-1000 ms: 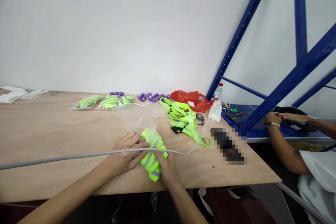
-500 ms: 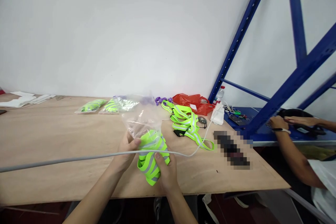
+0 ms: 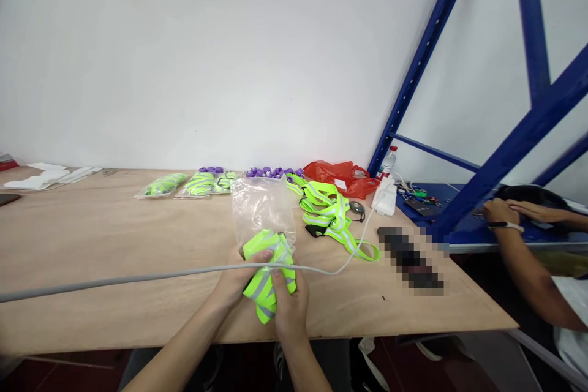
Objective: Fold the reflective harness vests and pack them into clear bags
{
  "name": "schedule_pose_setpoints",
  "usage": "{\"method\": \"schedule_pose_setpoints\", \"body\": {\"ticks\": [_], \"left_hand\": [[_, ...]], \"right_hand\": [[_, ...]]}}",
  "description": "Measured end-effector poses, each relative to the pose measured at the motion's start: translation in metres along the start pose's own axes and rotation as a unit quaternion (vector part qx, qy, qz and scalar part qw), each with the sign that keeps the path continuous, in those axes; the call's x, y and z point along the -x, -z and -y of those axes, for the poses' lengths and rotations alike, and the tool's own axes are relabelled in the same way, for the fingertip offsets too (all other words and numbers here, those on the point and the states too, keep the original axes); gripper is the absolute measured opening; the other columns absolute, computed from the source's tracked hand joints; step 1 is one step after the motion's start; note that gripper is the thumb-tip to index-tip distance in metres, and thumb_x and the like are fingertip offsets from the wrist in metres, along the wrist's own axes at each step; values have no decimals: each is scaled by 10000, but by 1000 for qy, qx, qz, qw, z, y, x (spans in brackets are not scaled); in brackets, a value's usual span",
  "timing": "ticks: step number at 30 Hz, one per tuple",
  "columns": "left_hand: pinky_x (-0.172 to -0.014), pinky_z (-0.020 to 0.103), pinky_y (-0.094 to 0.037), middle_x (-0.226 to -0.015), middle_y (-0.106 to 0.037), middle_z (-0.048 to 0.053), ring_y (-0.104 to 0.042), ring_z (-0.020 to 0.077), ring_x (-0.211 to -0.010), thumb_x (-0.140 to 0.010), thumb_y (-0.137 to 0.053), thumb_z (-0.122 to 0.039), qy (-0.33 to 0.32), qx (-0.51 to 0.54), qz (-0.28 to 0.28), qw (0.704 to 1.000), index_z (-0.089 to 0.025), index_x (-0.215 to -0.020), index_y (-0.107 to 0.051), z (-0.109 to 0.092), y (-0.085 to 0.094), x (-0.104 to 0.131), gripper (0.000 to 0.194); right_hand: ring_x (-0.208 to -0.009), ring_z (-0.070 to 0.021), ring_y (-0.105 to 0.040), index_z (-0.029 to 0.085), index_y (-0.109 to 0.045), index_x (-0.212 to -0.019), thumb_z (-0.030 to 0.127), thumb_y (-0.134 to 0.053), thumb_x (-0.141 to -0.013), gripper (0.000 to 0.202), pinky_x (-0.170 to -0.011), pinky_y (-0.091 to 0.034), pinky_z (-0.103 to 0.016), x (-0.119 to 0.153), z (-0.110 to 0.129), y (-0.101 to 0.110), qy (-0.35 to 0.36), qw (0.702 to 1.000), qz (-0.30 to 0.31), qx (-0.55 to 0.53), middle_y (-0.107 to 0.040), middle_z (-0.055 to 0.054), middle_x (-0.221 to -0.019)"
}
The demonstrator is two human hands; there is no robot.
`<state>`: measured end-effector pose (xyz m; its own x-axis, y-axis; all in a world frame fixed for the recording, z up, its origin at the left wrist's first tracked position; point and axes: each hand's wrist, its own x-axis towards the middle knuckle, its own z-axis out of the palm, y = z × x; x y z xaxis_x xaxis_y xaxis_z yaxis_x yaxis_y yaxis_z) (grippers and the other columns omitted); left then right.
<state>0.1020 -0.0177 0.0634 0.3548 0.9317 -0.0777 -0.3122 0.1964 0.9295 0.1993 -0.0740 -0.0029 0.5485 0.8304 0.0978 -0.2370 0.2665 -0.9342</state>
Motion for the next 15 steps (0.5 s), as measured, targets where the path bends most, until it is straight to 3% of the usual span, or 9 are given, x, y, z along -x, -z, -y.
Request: {"method": "schedule_pose_setpoints", "body": {"ticks": [8, 12, 15], "left_hand": [[-773, 331, -588, -937, -793, 123, -747, 295, -869, -544, -986, -433, 15, 33, 36, 999, -100, -948, -791, 15, 9, 7, 559], [-818, 367, -597, -1010, -788, 138, -753, 303, -892, -628, -938, -488, -5, 79, -16, 997, -106, -1002, -767, 15, 19, 3, 562], [-800, 366, -603, -1009, -783, 148, -755, 301, -874, -635, -934, -493, -18, 100, -61, 993, -99, -1014, -736, 12, 26, -2, 581]], "right_hand": [[-931, -273, -720, 208, -715, -1129, 510, -847, -692, 547, -758, -587, -342, 1, -5, -10, -50, 993, -104, -32, -773, -50, -981], [-1045, -254, -696, 266, -670, -1186, 598, -744, -813, 504, -839, -581, -372, 10, -5, -17, -112, 978, -47, -168, -741, -54, -1133], [-1052, -228, -680, 294, -663, -1188, 612, -693, -869, 452, -829, -581, -369, 23, -3, -19, -109, 972, 12, -207, -715, -53, -1207]]}}
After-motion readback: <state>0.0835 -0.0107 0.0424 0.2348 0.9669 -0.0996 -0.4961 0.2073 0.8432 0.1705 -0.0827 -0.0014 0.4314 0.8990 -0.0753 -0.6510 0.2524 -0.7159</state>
